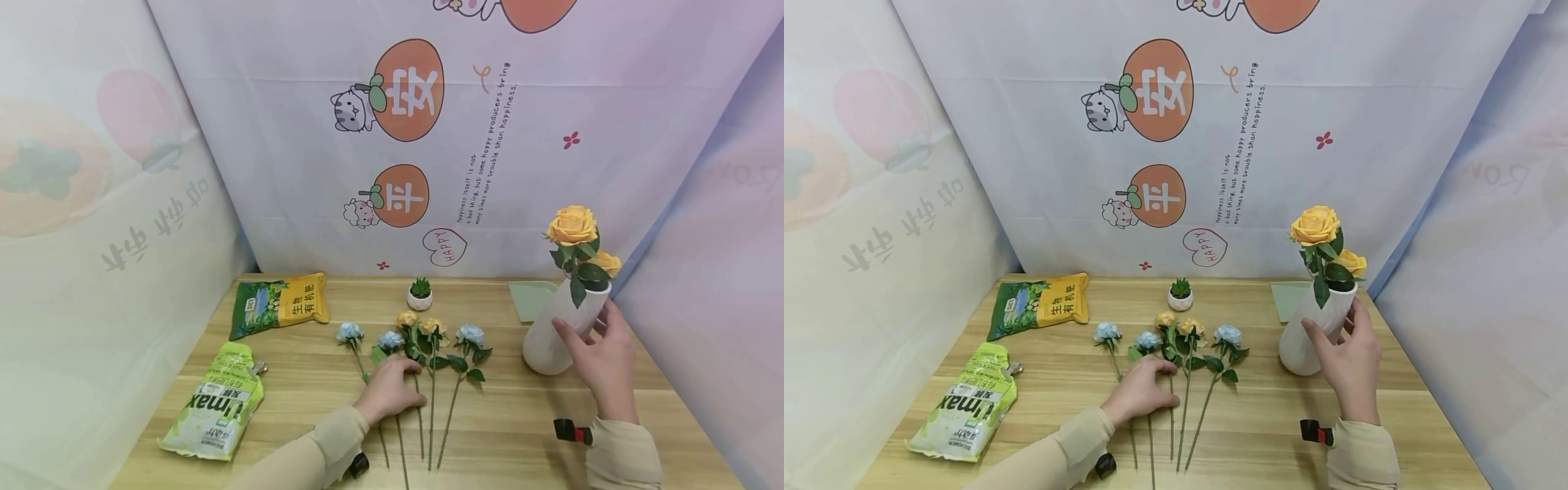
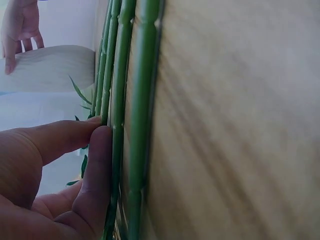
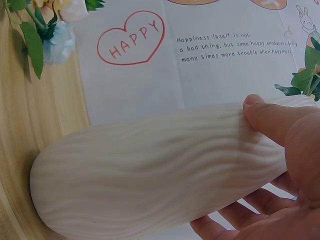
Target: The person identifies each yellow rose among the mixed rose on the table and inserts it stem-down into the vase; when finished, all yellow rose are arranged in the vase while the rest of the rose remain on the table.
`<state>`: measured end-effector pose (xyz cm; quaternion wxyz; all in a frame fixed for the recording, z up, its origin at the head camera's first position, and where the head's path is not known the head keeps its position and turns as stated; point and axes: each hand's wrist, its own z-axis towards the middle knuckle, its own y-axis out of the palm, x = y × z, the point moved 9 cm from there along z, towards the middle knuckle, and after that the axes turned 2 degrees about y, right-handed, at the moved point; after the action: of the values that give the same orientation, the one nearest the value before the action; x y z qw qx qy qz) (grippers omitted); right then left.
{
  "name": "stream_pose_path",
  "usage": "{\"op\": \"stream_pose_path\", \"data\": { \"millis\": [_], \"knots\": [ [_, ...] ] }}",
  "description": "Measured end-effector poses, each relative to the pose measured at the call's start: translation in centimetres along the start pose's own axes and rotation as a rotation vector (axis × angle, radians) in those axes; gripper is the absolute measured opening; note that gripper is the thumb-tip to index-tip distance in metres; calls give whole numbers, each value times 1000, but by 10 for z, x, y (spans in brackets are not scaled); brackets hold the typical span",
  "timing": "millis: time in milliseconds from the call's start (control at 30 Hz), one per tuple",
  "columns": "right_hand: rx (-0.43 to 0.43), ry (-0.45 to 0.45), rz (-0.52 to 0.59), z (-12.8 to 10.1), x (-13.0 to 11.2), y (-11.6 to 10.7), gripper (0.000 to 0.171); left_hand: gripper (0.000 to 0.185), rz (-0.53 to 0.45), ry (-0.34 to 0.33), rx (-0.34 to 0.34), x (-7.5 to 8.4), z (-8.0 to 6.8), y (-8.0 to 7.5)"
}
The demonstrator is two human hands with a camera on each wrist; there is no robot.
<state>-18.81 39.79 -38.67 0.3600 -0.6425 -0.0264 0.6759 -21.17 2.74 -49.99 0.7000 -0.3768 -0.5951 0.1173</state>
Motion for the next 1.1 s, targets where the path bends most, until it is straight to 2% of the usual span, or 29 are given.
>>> {"op": "stream_pose_path", "data": {
  "millis": [300, 467, 800, 967, 1100],
  "knots": [
    [5, -10, 3, 0, -1, 0, 93, 54, 77, 34, 5, 1, 1, 1],
    [6, -14, 5, 0, -1, -1, 93, 53, 86, 35, 10, 4, 0, 1],
    [8, -22, 8, 0, -1, 0, 93, 48, 33, 38, 23, 4, 0, 1],
    [6, -23, -3, 1, 1, 0, 94, 51, -47, 2, 7, 0, 0, 2],
    [10, -29, -7, 1, 1, -1, 93, 60, -105, -40, -1, -1, 1, 1]
  ]
}}
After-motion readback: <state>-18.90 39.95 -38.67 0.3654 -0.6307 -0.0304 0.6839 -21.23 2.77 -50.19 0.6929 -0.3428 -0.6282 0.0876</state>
